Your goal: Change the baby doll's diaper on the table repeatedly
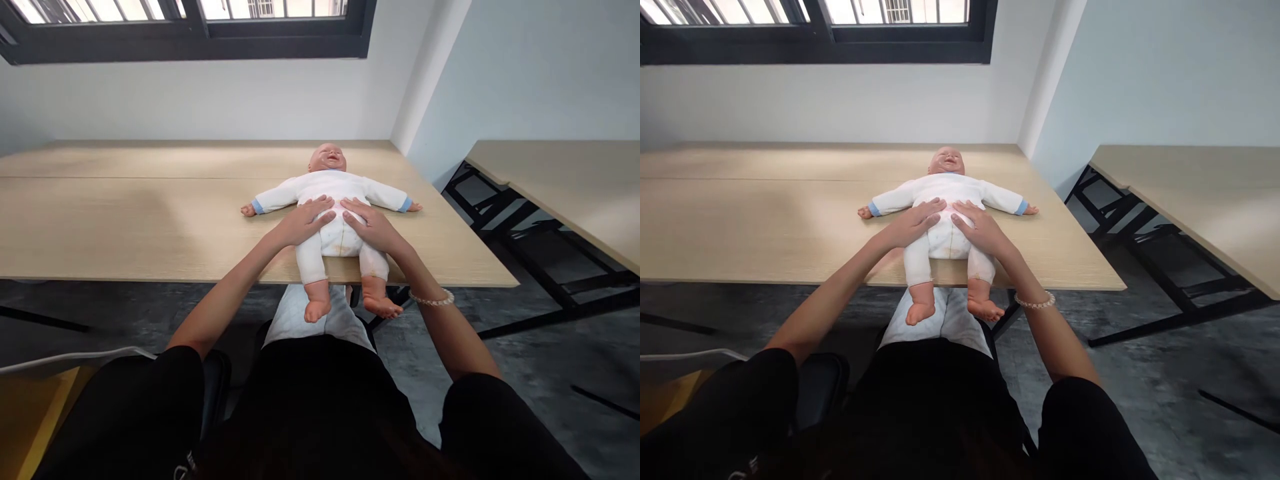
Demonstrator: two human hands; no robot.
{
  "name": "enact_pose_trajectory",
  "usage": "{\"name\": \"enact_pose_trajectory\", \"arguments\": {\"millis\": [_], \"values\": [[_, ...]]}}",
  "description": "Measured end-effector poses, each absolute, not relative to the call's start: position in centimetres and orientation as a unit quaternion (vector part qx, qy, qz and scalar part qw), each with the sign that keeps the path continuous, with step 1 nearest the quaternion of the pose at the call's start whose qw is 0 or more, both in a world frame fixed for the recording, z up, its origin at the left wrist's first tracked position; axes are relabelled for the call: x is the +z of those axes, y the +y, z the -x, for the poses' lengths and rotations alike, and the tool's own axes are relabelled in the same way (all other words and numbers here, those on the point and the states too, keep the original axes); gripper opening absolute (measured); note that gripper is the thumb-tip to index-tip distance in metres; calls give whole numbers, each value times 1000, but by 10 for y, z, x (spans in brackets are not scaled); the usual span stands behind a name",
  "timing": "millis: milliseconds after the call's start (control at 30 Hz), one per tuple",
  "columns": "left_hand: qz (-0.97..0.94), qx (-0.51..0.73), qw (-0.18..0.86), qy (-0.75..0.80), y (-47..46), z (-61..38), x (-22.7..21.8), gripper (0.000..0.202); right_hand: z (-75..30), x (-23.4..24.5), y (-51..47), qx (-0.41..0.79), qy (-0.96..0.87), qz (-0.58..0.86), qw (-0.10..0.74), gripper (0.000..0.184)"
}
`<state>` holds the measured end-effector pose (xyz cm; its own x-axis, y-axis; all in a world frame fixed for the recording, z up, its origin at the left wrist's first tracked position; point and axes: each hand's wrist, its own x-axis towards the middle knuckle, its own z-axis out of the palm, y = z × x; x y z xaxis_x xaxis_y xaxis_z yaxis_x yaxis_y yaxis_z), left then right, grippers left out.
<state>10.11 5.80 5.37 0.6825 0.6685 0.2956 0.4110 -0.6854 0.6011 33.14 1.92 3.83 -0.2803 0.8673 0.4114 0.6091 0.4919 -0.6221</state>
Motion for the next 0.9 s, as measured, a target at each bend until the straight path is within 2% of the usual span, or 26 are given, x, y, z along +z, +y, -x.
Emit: {"name": "enact_pose_trajectory", "arguments": {"millis": [233,367,467,733,900], "values": [[-882,242,221,338,53,-106,49,73,-330,38,15,194,-782,492,330,65],[-872,288,232,320,51,-100,39,70,-341,41,2,198,-780,475,355,69],[-866,308,241,312,48,-97,38,75,-346,44,-2,197,-755,484,396,69],[-877,242,236,342,40,-100,55,66,-332,41,0,162,-770,497,366,64],[-841,342,204,366,20,-92,49,49,-341,40,-21,143,-739,506,422,57]]}}
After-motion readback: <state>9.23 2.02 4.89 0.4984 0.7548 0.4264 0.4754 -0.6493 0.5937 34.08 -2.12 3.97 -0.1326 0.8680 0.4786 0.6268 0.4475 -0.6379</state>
